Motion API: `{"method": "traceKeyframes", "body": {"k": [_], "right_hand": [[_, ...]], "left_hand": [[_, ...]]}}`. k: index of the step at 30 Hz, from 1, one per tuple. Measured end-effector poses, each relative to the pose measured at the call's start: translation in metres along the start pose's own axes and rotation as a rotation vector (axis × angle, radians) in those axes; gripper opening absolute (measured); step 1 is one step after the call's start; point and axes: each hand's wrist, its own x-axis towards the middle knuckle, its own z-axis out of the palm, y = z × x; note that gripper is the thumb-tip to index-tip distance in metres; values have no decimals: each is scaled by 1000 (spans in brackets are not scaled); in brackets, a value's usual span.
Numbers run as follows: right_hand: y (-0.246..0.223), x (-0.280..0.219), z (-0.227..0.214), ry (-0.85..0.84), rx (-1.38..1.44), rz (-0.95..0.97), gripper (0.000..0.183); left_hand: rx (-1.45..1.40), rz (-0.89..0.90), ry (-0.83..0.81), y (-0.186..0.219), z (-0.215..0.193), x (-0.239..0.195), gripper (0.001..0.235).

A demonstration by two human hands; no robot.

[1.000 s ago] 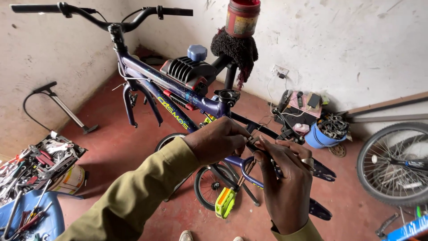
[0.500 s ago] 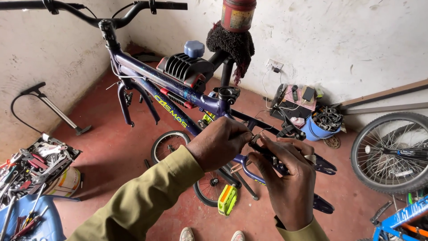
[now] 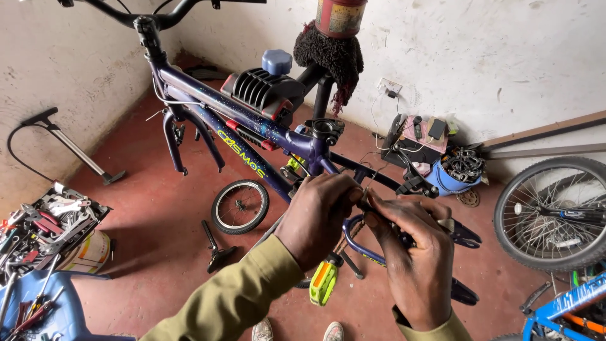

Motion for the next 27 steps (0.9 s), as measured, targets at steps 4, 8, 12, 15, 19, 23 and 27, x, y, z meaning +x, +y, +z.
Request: {"method": "traceKeyframes", "body": {"k": [4,8,12,15,19,23,27], "right_hand": [[-1,-2,2,3,-13,24,26],[-4,-1,5,65,19,54,29],[-16,6,3,64,100,156,32],[-6,0,6,60,145,189,29],[-6,7,-7,10,133,155,32],[18,31,-29,-13,48,53,18],[61,72,-41,-161,21,70,19]], "left_hand": [[150,57,-58,6,-7,-4,24],[96,164,-144,7,-18,-6,27],[125,184,-52,15,-17,-4,29],[62,75,150,23,-11,-1,32],[-37,21,301,33,-14,12,29],[17,-27,154,22,1,24,26],[68,-98,127,15,12,34,21]]}}
